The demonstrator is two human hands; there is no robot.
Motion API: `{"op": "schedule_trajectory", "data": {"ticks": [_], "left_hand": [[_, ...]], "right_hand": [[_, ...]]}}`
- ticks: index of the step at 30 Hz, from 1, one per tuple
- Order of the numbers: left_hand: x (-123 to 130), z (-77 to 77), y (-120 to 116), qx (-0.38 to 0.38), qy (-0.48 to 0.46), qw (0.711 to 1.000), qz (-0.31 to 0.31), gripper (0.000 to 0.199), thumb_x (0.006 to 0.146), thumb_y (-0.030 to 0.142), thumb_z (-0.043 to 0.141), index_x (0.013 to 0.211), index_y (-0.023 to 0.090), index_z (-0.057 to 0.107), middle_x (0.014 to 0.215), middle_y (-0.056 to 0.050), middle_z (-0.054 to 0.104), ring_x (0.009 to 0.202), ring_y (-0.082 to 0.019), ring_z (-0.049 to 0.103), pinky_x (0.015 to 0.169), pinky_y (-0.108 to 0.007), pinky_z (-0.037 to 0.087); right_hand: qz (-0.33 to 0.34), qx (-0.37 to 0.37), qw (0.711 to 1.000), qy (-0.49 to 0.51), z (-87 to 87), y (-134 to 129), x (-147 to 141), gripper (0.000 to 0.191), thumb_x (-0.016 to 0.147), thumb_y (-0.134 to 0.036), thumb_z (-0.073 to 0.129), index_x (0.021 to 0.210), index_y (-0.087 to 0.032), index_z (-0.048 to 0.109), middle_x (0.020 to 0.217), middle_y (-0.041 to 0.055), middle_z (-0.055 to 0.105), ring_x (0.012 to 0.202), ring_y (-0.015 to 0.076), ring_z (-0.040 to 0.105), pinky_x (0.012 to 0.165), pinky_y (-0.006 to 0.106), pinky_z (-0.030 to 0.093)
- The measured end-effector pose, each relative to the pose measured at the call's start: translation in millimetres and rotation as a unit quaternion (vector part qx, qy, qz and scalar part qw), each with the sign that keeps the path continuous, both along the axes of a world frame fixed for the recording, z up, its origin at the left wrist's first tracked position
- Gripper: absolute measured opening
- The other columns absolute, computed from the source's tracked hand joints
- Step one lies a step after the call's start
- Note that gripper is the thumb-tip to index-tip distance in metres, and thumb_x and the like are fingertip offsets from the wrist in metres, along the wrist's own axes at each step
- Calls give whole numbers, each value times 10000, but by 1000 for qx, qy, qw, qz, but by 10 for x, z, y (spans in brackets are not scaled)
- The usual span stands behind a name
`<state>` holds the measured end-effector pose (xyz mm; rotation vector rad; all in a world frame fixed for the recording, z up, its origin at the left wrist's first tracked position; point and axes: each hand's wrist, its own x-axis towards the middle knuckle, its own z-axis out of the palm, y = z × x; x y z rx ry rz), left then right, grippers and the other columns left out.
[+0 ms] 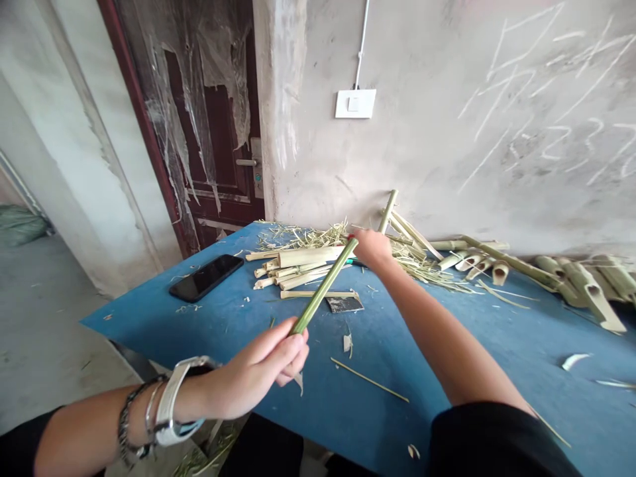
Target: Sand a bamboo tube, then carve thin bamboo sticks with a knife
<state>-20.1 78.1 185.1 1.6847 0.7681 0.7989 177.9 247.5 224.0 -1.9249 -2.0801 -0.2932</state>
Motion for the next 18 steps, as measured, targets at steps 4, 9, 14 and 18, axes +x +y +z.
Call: {"op": "schedule_trajectory", "data": {"ticks": [4,9,14,18], "left_hand": [[-35,-36,148,-26,-35,998,51,275,920,408,286,754,195,340,599,64,303,472,-61,240,448,-228,215],[-93,-138,490,-43,-34,993,109,229,917,340,296,757,184,346,596,68,314,467,-53,228,459,-221,201],[-84,-108,572,-31,-40,994,99,219,910,352,313,763,192,342,600,65,293,475,-63,229,458,-229,197],[-45,-83,536,5,-1,990,144,226,908,341,312,727,205,317,574,65,298,467,-76,237,442,-238,198]], "right_hand": [[-40,18,999,19,34,221,294,267,826,-278,394,819,-141,621,770,153,615,632,209,546,496,285,317],[85,33,996,2,-53,-190,16,160,790,-280,442,703,-206,555,638,29,578,566,134,480,517,249,305],[224,15,971,-79,-218,-594,-383,108,750,-244,471,691,-204,552,606,13,543,532,124,432,499,255,219],[190,1,980,-60,-249,-441,-477,117,763,-239,472,743,-208,584,663,22,574,599,134,487,523,251,249]]}}
